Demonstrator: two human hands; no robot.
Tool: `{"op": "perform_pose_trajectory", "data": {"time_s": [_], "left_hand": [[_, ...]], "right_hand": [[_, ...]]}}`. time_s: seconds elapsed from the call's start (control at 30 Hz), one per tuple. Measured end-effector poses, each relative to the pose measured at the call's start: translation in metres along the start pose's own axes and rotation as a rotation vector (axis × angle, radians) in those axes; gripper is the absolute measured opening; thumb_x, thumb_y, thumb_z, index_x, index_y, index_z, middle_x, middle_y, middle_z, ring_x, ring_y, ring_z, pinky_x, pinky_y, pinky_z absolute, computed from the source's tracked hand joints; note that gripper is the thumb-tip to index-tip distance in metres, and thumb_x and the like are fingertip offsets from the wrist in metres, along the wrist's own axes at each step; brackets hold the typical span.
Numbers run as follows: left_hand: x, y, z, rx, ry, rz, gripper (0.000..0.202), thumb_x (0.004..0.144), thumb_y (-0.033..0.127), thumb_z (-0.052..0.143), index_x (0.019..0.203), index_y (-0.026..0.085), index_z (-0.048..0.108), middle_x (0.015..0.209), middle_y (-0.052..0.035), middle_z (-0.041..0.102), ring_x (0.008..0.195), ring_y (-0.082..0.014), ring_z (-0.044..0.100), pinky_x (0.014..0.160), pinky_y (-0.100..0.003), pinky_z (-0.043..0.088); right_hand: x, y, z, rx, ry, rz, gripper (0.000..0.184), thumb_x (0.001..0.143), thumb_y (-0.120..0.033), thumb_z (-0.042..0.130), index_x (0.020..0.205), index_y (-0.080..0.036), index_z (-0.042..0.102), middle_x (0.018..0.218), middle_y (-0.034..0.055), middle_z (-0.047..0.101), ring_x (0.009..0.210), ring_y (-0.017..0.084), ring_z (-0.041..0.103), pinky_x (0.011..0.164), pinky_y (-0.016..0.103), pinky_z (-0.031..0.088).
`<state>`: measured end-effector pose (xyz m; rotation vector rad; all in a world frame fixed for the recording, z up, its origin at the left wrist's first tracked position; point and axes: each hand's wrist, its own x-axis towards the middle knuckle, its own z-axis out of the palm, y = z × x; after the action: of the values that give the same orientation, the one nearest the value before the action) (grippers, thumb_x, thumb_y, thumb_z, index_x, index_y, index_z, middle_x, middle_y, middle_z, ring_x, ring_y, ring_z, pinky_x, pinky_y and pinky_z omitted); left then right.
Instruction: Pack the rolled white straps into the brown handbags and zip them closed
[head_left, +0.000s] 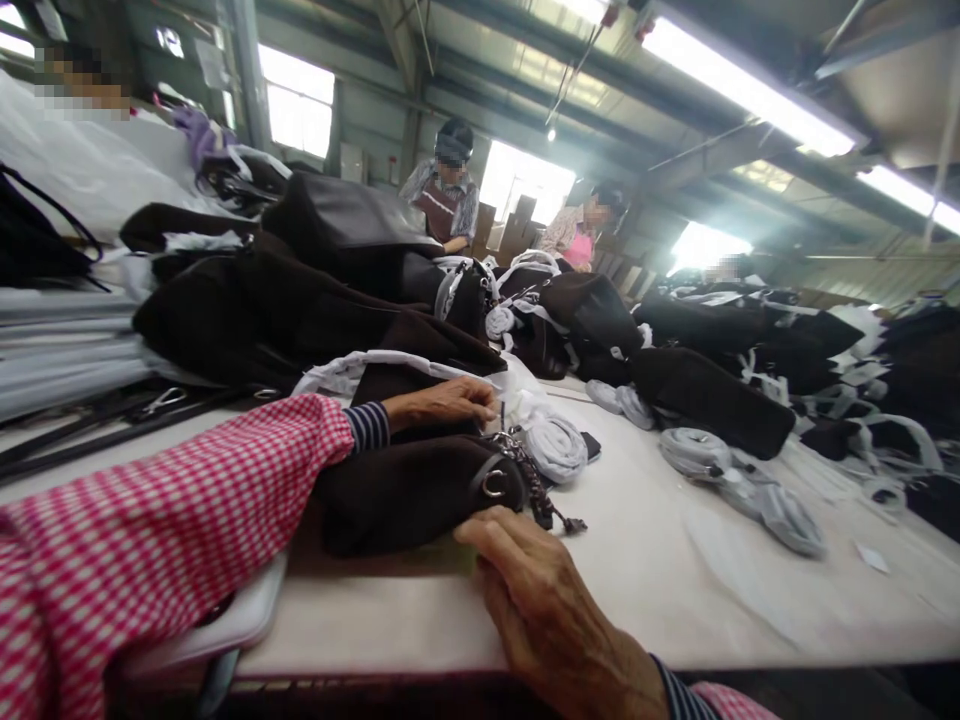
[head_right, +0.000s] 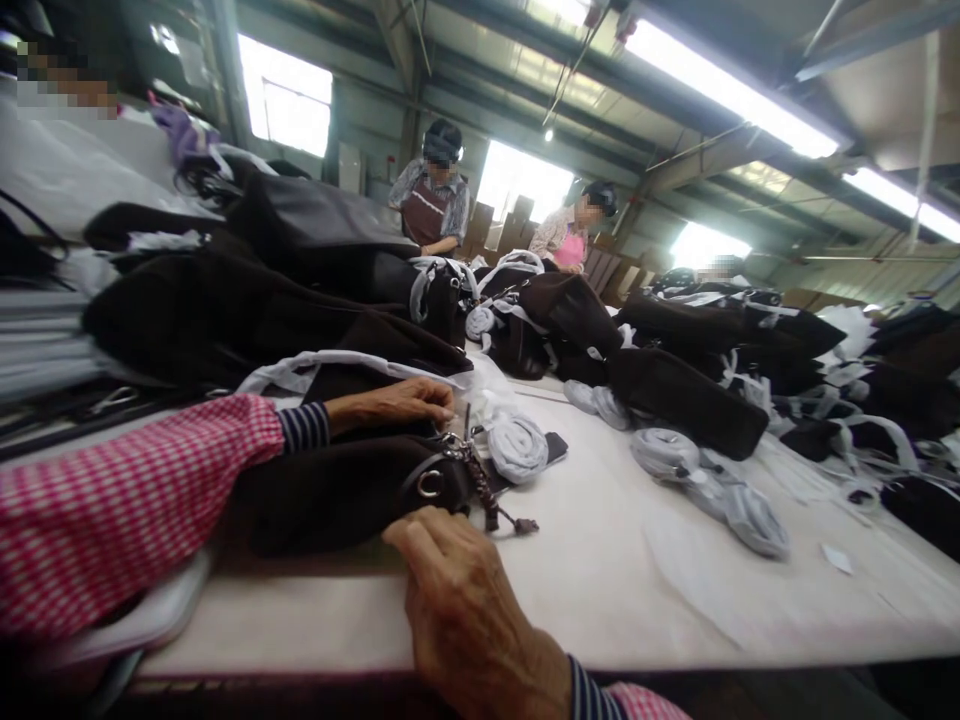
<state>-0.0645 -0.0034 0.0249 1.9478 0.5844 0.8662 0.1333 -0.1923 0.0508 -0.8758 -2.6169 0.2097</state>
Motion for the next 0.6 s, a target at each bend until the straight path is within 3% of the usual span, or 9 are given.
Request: {"op": "perform_pose_trajectory", "data": {"time_s": [0.1, 0.3, 0.43, 0.6], "left_hand": [[0.001, -0.003, 0.0, -0.047, 0.006, -0.015, 0.027, 0.083, 0.041, 0.064, 0.077, 0.014, 0.061, 0.073, -0.0018, 0.062, 0.065, -0.0139, 0.053, 0.063, -0.026, 0.042], [0.001, -0.005, 0.003, -0.046, 0.012, 0.002, 0.031, 0.081, 0.043, 0.07, 0.075, 0.015, 0.06, 0.072, -0.0002, 0.059, 0.066, -0.0139, 0.051, 0.064, -0.026, 0.04], [-0.002, 0.0, 0.002, -0.009, 0.005, 0.009, 0.029, 0.084, 0.042, 0.066, 0.076, 0.015, 0.06, 0.073, -0.0004, 0.058, 0.069, -0.0143, 0.05, 0.064, -0.025, 0.039], [-0.006, 0.003, 0.001, 0.059, 0.014, -0.015, 0.026, 0.086, 0.039, 0.063, 0.077, 0.015, 0.059, 0.074, 0.001, 0.056, 0.069, -0.0137, 0.049, 0.065, -0.025, 0.039]], "right_hand": [[-0.004, 0.004, 0.006, -0.071, -0.057, -0.004, 0.024, 0.095, -0.006, 0.05, 0.112, -0.019, 0.06, 0.103, 0.0062, 0.066, 0.093, 0.019, 0.061, 0.083, 0.03, 0.049], [-0.001, 0.004, 0.026, -0.482, -0.146, -0.171, 0.01, 0.091, -0.013, 0.064, 0.102, -0.015, 0.063, 0.096, 0.0075, 0.067, 0.084, 0.024, 0.059, 0.07, 0.036, 0.045], [0.011, 0.0, 0.028, -0.602, -0.09, -0.228, 0.01, 0.084, -0.01, 0.068, 0.082, -0.017, 0.06, 0.079, 0.0069, 0.062, 0.068, 0.024, 0.054, 0.055, 0.037, 0.036], [0.012, -0.004, 0.022, -0.661, -0.146, -0.304, 0.007, 0.086, -0.01, 0.063, 0.085, -0.015, 0.059, 0.077, 0.0076, 0.059, 0.066, 0.024, 0.051, 0.054, 0.036, 0.033]]}}
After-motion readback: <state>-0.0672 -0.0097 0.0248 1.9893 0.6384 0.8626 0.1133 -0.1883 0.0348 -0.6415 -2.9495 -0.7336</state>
